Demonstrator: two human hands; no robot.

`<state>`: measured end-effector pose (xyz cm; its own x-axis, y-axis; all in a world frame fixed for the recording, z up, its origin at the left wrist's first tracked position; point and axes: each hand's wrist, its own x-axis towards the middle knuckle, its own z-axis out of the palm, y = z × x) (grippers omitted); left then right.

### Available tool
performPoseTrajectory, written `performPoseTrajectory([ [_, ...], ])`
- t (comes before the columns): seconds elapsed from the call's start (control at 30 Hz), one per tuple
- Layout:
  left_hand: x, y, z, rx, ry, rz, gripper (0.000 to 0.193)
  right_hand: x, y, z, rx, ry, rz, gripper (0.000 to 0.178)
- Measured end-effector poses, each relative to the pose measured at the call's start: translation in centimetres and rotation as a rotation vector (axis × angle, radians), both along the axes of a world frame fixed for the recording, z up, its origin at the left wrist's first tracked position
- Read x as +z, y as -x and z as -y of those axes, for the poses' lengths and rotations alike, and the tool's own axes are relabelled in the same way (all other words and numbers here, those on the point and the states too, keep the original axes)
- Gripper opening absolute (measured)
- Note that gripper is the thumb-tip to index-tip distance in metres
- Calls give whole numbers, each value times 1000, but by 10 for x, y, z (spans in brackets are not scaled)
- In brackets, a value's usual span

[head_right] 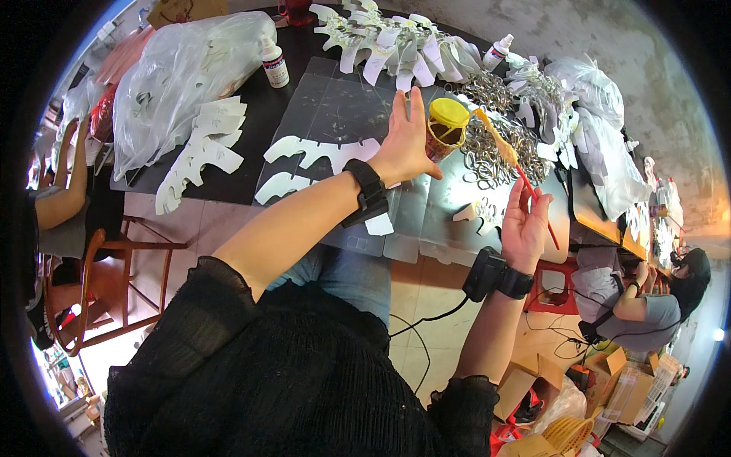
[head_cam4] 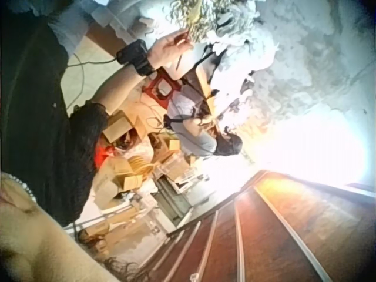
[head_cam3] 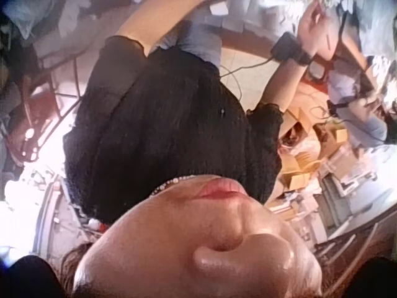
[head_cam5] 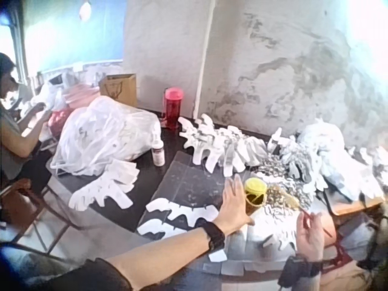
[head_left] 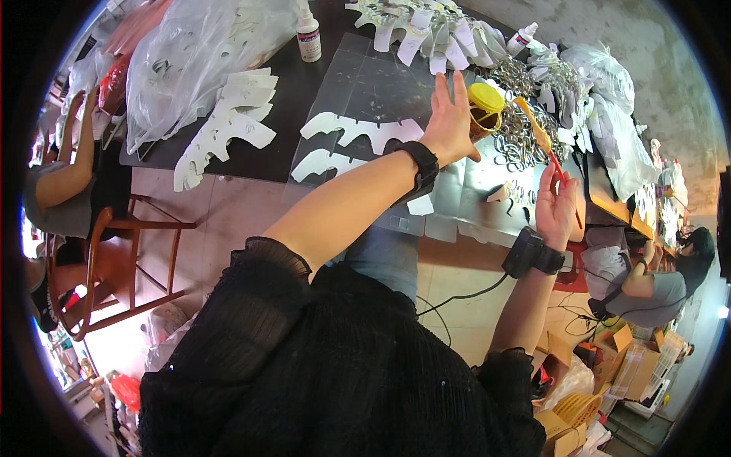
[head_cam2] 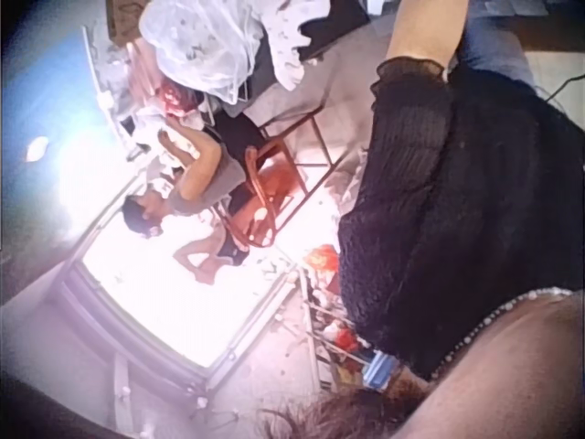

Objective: Applying glue to white shoe upper components using a brush and stacking them.

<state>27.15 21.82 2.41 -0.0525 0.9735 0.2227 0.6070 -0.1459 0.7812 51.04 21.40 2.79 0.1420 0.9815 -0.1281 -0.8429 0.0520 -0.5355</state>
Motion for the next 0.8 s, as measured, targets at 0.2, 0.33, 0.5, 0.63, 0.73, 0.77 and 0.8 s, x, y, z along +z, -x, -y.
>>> performPoseTrajectory([
  [0.2, 16, 3, 16, -32, -27, -84, 125, 5, 0, 5, 84, -35, -40, 23],
  [0.33, 32, 15, 43, -44, -70, -52, 99, 17, 3, 16, 109, 4, 73, 12],
  [0.5, 55, 49, 108, -182, -144, -33, 68, -1, -6, 12, 94, -18, 122, 14],
  [0.63, 52, 76, 150, -297, -52, -13, 51, 4, 7, 14, 19, 40, 216, 21],
  [0.73, 40, 88, 167, -282, -20, -2, 47, -1, 5, 13, -13, 88, 245, 26],
  [0.77, 35, 90, 171, -257, -3, 3, 45, -2, 4, 13, -22, 104, 256, 29],
  [0.8, 31, 92, 175, -259, 0, 5, 45, 0, 7, 15, -24, 107, 257, 29],
])
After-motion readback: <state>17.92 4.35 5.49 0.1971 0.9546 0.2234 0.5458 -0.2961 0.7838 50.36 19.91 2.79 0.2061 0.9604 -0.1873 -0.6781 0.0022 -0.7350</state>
